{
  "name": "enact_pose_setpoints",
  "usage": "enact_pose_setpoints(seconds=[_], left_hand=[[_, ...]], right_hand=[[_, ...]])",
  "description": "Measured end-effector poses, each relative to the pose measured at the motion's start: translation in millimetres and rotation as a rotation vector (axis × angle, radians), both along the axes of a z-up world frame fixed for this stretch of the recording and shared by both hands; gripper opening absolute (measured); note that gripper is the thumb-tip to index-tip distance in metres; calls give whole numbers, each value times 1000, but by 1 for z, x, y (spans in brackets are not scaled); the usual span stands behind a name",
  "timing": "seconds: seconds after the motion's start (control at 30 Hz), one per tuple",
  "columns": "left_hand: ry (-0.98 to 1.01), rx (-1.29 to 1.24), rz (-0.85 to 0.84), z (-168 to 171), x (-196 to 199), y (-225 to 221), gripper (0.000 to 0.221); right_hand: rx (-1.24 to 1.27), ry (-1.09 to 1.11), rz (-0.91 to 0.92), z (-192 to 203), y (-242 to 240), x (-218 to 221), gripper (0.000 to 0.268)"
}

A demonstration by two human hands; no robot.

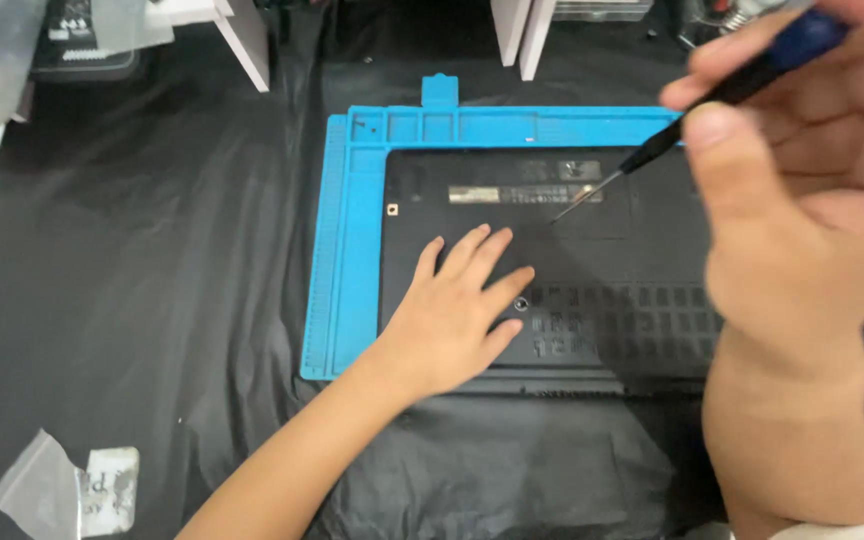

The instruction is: The person flips an Acer laptop over on a blue repair mat and uses a screwdriver to unscrew screws from the bottom cover one at a time, placing the removed screws aside while working around the edges of the panel.

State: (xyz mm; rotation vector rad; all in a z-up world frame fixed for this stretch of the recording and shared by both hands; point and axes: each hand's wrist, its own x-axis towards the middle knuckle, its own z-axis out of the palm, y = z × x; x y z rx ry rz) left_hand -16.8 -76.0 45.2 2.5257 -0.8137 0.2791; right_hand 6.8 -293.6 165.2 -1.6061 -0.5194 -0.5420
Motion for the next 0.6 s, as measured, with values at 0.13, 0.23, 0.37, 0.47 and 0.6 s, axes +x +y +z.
enact_pose_setpoints(seconds=[0.13, 0.23, 0.37, 0.47, 0.6], left_hand=[[58, -26, -37, -6, 3, -2, 53], [64, -2, -24, -8, 1, -2, 52], [64, -5, -9, -7, -1, -2, 52], [66, -20, -15, -6, -2, -2, 52], [45, -28, -31, -6, 0, -1, 52]], right_hand=[[-62, 19, 47, 5, 12, -14, 47], [-56, 26, 257, -27, -3, -26, 42], [-217, 49, 300, -33, -1, -35, 46], [-271, 29, 312, -37, -1, -34, 43], [-292, -6, 345, -36, -2, -31, 42]])
